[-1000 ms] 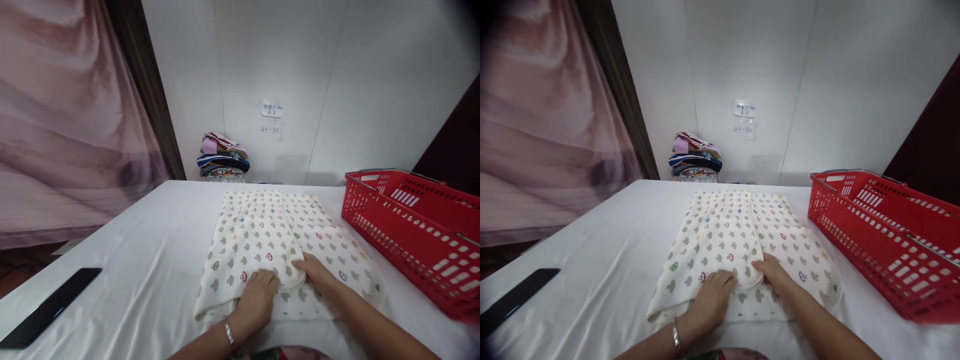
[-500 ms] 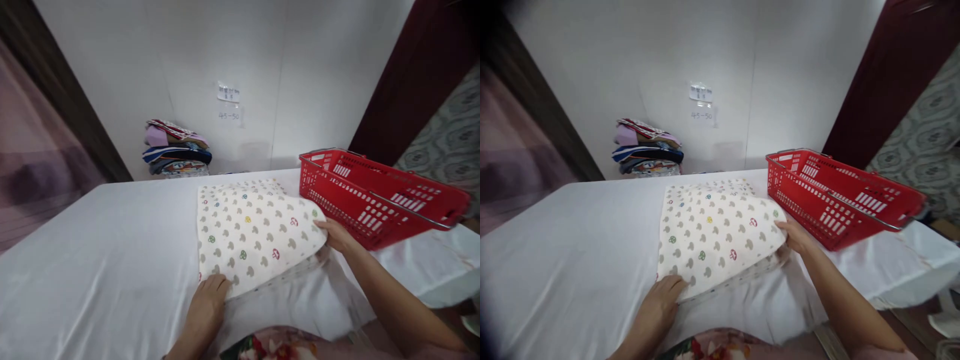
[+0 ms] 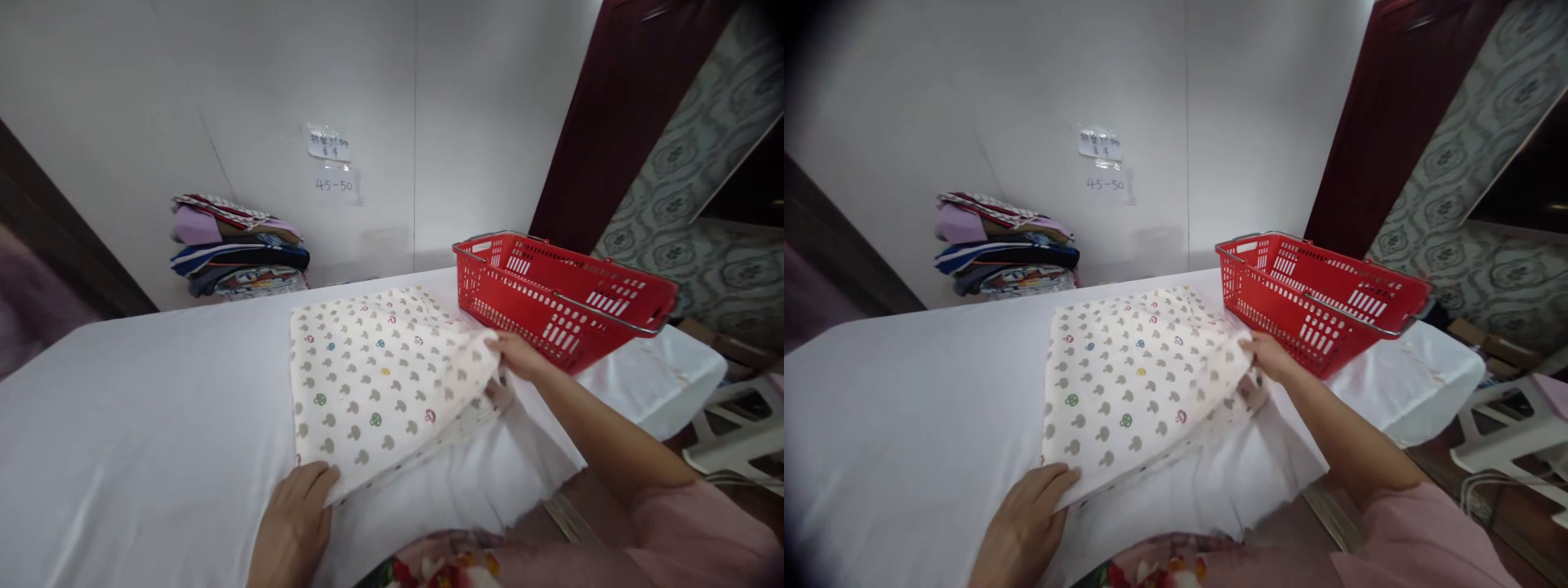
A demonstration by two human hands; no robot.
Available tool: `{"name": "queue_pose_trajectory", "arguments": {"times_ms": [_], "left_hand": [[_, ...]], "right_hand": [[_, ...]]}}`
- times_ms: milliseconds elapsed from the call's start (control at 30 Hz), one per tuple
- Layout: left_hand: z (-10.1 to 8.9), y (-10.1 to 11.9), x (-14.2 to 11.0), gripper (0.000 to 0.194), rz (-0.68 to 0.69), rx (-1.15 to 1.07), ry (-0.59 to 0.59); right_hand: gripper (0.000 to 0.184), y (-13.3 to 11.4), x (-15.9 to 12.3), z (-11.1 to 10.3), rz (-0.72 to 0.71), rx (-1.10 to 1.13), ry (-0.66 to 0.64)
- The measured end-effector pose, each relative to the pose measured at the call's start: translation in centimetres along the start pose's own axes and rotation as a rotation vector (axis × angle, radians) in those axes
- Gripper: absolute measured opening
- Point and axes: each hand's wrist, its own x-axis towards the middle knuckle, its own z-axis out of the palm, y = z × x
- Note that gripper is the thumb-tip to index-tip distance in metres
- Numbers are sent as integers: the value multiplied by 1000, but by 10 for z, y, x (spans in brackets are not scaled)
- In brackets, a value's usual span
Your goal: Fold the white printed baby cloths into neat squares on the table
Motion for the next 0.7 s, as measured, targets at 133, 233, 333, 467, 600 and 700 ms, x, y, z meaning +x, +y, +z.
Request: {"name": "queue_pose_trajectory", "arguments": {"times_ms": [133, 233, 333, 467, 600, 700], "left_hand": [[3, 11, 8, 33, 29, -31, 4], [10, 13, 4, 31, 44, -58, 1], [16, 6, -6, 28, 65, -61, -7], [16, -3, -14, 26, 89, -73, 4], [13, -2, -15, 22, 60, -107, 26], [14, 0, -17, 22, 45, -111, 3]], "right_hand": [[26, -15, 9, -19, -76, -13, 87], [19, 5, -1, -33, 178, -248, 94], [16, 27, -13, -39, 268, -360, 79], [19, 35, -17, -40, 295, -506, 93], [23, 33, -16, -39, 250, -571, 37], [30, 35, -15, -40, 232, -789, -38]]}}
